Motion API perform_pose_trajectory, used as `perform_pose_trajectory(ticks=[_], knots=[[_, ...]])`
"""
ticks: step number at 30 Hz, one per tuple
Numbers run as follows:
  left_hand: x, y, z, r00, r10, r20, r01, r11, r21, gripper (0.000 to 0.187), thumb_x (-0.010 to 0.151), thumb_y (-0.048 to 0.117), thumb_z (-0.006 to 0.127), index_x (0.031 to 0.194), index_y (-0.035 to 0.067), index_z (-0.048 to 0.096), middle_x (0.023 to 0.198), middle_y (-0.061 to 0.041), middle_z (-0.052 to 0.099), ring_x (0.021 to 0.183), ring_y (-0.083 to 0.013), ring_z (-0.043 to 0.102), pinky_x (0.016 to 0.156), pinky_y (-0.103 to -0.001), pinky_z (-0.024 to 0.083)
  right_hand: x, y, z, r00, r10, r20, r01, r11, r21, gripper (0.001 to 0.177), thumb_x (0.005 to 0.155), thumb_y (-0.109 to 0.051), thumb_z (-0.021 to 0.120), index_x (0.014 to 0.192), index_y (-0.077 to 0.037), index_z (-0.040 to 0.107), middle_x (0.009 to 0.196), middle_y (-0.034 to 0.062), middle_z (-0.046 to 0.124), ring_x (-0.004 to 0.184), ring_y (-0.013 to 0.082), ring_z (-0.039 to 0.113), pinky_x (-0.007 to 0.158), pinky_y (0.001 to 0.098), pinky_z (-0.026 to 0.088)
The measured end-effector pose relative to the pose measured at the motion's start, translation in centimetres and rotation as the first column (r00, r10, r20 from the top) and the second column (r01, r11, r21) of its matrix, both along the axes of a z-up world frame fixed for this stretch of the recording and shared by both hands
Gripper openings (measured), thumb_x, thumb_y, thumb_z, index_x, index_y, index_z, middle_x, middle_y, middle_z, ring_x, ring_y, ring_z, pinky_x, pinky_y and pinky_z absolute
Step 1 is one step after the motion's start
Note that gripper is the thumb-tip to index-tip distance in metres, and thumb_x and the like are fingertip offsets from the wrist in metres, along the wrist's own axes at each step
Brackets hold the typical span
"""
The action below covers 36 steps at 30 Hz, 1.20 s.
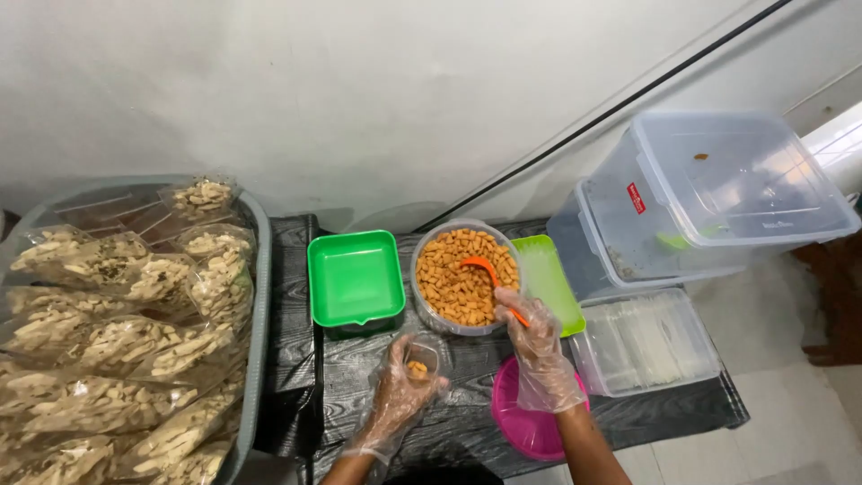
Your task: Scooping small snacks from a large bowl into individual plastic bags for packaging.
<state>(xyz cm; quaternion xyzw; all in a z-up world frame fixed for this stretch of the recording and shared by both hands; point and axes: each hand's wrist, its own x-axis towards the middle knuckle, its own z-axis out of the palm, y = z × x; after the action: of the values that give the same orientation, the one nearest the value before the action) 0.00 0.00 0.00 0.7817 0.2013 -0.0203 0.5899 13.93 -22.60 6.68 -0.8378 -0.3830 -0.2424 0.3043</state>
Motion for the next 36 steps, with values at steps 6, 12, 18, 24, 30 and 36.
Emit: perform_pose_trajectory(ticks=[6, 12, 18, 24, 30, 36], knots=[[0.4, 0.2, 0.4, 0.997, -0.063, 0.035, 0.061, 0.997, 0.056, 0.107, 0.059, 0.058, 0.09, 0.148, 0.024, 0.042, 0.133, -0.009, 0.067, 0.119, -0.0226, 0.068, 0.091, -0.038, 0.057, -1.3, 0.8, 1.7, 0.973, -0.099, -0.207, 0.145, 0.963, 0.225, 0.028, 0.104, -0.021, 0.054, 0.118, -0.005, 0.073, 0.115, 0.0116, 0.076, 0.091, 0.0222, 0.076, 0.083, 0.0333, 0.061], [1.2, 0.6, 2.0, 0.99, -0.091, 0.106, 0.075, 0.987, 0.145, 0.106, 0.06, 0.066, 0.085, 0.147, 0.02, 0.044, 0.127, -0.01, 0.069, 0.111, -0.0251, 0.07, 0.083, -0.041, 0.06, -1.1, 2.0, 1.1, 0.854, -0.039, -0.519, 0.297, 0.855, 0.425, 0.027, 0.101, -0.021, 0.059, 0.104, -0.001, 0.076, 0.099, 0.008, 0.077, 0.096, 0.0193, 0.073, 0.087, 0.0312, 0.058], [1.5, 1.0, 4.0, 0.979, -0.129, 0.161, 0.099, 0.979, 0.179, 0.097, 0.067, 0.051, 0.089, 0.144, 0.012, 0.044, 0.13, -0.015, 0.063, 0.107, -0.0256, 0.071, 0.071, -0.033, 0.068, 0.2, 2.8, -1.8, 0.688, 0.166, -0.706, 0.456, 0.659, 0.599, 0.036, 0.096, -0.034, 0.069, 0.114, -0.003, 0.07, 0.089, 0.0111, 0.077, 0.078, 0.015, 0.074, 0.072, 0.024, 0.063], [1.0, 1.7, 8.9, 0.977, -0.163, -0.135, 0.178, 0.978, 0.108, 0.098, 0.069, 0.049, 0.089, 0.148, 0.017, 0.042, 0.139, -0.016, 0.063, 0.126, -0.0396, 0.063, 0.104, -0.055, 0.054, 1.9, 3.3, -2.5, 0.488, -0.096, -0.868, 0.738, 0.576, 0.351, 0.021, 0.093, -0.026, 0.068, 0.104, -0.009, 0.075, 0.072, 0.0111, 0.074, 0.065, 0.0134, 0.07, 0.066, 0.026, 0.058], [0.9, 1.6, 9.8, 0.972, -0.18, -0.149, 0.192, 0.979, 0.071, 0.096, 0.07, 0.047, 0.088, 0.149, 0.018, 0.041, 0.141, -0.014, 0.063, 0.131, -0.0369, 0.06, 0.106, -0.051, 0.052, 1.3, 2.3, -2.9, 0.474, -0.26, -0.842, 0.717, 0.669, 0.197, 0.027, 0.1, -0.034, 0.055, 0.111, -0.016, 0.072, 0.083, 0.0017, 0.079, 0.078, 0.0101, 0.075, 0.072, 0.0249, 0.055], [1.8, 0.4, 11.1, 0.972, -0.17, -0.164, 0.181, 0.982, 0.06, 0.096, 0.07, 0.046, 0.087, 0.148, 0.018, 0.04, 0.141, -0.014, 0.063, 0.133, -0.0351, 0.058, 0.109, -0.048, 0.051, 0.1, 2.0, 0.9, 0.695, -0.076, -0.715, 0.56, 0.681, 0.472, 0.025, 0.102, -0.016, 0.051, 0.107, 0.0, 0.069, 0.083, 0.0108, 0.078, 0.07, 0.0087, 0.066, 0.072, 0.0223, 0.051]])
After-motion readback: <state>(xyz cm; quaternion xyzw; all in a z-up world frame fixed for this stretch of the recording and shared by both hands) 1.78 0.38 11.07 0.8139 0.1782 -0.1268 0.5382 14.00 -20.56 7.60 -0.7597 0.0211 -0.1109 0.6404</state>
